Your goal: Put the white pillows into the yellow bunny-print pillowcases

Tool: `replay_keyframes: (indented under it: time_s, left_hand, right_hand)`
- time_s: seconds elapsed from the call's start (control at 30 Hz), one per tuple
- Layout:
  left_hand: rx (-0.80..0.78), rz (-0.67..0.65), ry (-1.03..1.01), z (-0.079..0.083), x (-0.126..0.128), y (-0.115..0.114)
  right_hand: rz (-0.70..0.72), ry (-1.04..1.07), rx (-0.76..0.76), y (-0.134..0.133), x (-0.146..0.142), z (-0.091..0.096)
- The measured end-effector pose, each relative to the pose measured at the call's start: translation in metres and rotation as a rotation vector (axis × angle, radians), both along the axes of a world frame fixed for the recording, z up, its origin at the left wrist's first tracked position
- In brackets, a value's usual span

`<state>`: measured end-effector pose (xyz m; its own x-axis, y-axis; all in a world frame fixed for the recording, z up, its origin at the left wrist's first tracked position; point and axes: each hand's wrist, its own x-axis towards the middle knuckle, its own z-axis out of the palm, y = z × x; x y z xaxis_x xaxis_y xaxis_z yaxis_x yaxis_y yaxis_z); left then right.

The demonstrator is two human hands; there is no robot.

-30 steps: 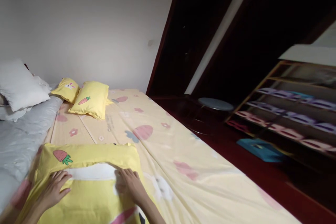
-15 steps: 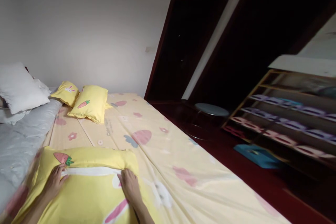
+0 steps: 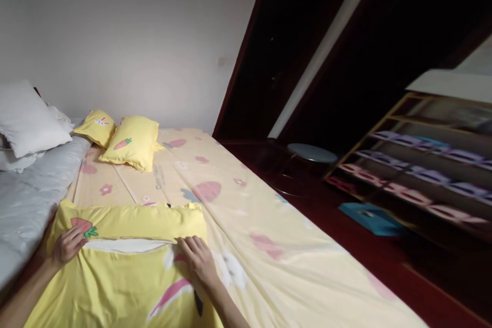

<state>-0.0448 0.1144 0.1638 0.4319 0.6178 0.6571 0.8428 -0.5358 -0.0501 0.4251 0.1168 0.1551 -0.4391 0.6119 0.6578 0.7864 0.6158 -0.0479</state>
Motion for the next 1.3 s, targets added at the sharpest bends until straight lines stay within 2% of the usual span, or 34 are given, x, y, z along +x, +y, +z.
replay_keyframes:
  time_s: [0.1,0.17,0.23,0.3,0.33,0.4,0.47,0.53,0.6,0.67,0.7,0.77,0.87,0.93,1.0,1.13,1.2,1.3]
  left_hand:
    - [-0.006,0.045,-0.004,-0.008,0.002,-0.019]
    - [-0.143,0.110,0.015,-0.014,0.008,-0.029]
    - [-0.338,0.208,0.038,-0.014,0.015,-0.031]
    - [-0.466,0.301,0.051,-0.002,0.022,-0.025]
    - [-0.477,0.325,0.056,0.008,0.028,-0.019]
    - [-0.456,0.348,0.040,0.026,0.044,-0.007]
    - [-0.402,0.347,-0.035,0.034,0.069,0.004]
    - [-0.350,0.363,-0.130,0.023,0.097,0.007]
    - [-0.374,0.402,-0.153,-0.004,0.119,0.005]
    - [-0.443,0.399,-0.109,-0.032,0.130,0.003]
    - [-0.460,0.402,-0.097,-0.040,0.132,0.005]
    - [-0.514,0.410,-0.068,-0.040,0.131,0.016]
    - [-0.615,0.403,-0.036,-0.010,0.130,0.037]
    - [-0.627,0.371,-0.036,0.003,0.133,0.045]
    - [-0.584,0.371,-0.042,-0.004,0.138,0.044]
    - [-0.519,0.436,-0.047,-0.046,0.144,0.035]
    - [-0.530,0.411,-0.037,-0.054,0.138,0.041]
    - [-0.548,0.403,-0.021,-0.042,0.107,0.061]
  right_hand:
    - [-0.063,0.048,-0.085,-0.015,-0.010,-0.021]
    - [-0.092,0.098,-0.216,-0.022,-0.020,-0.035]
    - [-0.125,0.131,-0.360,-0.021,-0.024,-0.038]
    - [-0.175,0.146,-0.461,-0.012,-0.024,-0.026]
    - [-0.198,0.151,-0.475,-0.006,-0.025,-0.017]
    - [-0.231,0.162,-0.442,0.009,-0.037,0.001]
    - [-0.235,0.157,-0.417,0.020,-0.064,0.009]
    - [-0.206,0.104,-0.465,0.024,-0.102,0.000]
    - [-0.169,0.015,-0.544,0.022,-0.138,-0.018]
    - [-0.150,-0.050,-0.586,0.022,-0.159,-0.032]
    - [-0.155,-0.066,-0.603,0.025,-0.163,-0.033]
    - [-0.163,-0.077,-0.647,0.037,-0.159,-0.021]
    - [-0.155,-0.072,-0.698,0.061,-0.145,0.010]
    - [-0.161,-0.055,-0.672,0.068,-0.144,0.016]
    - [-0.182,-0.044,-0.641,0.065,-0.154,0.002]
    - [-0.194,-0.026,-0.604,0.052,-0.181,-0.044]
    - [-0.178,-0.004,-0.636,0.061,-0.178,-0.047]
    - [-0.159,0.030,-0.729,0.088,-0.136,-0.029]
